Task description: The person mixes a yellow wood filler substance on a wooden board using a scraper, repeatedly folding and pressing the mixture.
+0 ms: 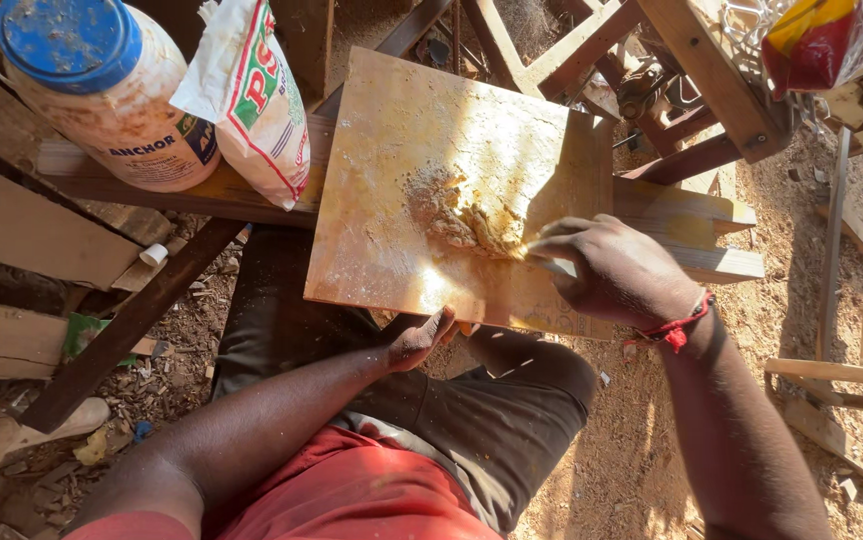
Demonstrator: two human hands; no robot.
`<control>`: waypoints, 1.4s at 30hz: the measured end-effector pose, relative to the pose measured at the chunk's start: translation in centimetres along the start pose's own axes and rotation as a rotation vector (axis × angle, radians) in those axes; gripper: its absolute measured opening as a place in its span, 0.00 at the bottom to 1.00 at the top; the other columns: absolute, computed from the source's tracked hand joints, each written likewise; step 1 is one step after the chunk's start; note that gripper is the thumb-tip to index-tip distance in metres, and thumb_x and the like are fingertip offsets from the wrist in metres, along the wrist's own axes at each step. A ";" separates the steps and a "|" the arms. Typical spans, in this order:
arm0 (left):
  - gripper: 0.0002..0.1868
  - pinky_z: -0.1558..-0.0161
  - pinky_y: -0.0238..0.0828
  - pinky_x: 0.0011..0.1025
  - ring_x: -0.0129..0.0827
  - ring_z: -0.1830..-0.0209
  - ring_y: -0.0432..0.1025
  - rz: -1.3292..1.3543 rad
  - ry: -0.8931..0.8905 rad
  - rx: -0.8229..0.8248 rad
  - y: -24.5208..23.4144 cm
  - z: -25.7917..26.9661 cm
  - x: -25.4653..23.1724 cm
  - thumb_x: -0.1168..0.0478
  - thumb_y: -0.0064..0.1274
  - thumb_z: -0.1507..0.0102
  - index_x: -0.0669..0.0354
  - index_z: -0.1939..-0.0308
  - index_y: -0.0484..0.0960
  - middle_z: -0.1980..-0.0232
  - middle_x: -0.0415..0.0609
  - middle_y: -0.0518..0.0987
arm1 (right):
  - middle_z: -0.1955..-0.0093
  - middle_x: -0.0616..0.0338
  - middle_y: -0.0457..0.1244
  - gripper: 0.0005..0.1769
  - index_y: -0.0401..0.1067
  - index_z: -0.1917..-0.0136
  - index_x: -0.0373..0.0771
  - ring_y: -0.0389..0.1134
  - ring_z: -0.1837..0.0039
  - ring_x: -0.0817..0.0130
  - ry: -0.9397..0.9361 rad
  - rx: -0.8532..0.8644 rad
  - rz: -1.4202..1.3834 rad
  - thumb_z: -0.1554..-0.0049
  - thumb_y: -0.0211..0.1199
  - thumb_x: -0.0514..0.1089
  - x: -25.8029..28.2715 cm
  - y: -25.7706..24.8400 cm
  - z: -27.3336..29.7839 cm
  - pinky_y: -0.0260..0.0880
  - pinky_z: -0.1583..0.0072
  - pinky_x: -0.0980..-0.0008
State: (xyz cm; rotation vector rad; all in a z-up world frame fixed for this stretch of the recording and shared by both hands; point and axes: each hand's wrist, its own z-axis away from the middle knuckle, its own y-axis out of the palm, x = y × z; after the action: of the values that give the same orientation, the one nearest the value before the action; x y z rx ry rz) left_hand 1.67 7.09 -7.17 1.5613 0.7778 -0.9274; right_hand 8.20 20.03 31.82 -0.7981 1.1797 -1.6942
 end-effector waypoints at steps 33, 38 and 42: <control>0.29 0.49 0.62 0.29 0.28 0.58 0.64 0.118 -0.093 -0.010 -0.3 0.5 -2.3 0.41 0.33 0.25 0.60 0.51 0.81 0.62 0.41 0.70 | 0.38 0.68 0.67 0.26 0.79 0.42 0.58 0.63 0.50 0.60 -0.014 -0.250 0.153 0.53 0.58 0.39 -2.3 4.5 -2.2 0.68 0.48 0.64; 0.31 0.48 0.64 0.30 0.29 0.58 0.66 -0.078 -0.142 -0.058 -0.2 0.9 -3.8 0.39 0.32 0.27 0.60 0.51 0.82 0.63 0.41 0.72 | 0.42 0.77 0.68 0.15 0.79 0.55 0.53 0.64 0.44 0.63 -0.217 -0.234 0.230 0.52 0.58 0.37 2.2 2.6 -3.3 0.59 0.35 0.54; 0.27 0.48 0.61 0.32 0.30 0.58 0.63 0.031 -0.091 -0.005 -0.7 0.6 -1.4 0.41 0.34 0.23 0.61 0.53 0.77 0.62 0.41 0.69 | 0.45 0.72 0.69 0.11 0.78 0.59 0.52 0.65 0.39 0.62 -0.350 -0.351 0.213 0.53 0.60 0.38 1.3 3.6 -3.9 0.55 0.30 0.50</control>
State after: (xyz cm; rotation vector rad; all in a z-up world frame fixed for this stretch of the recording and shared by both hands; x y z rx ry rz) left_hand 0.35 6.67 -6.32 1.5119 0.6900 -0.9662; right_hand 5.37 19.72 27.16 -1.0897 1.2761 -1.1323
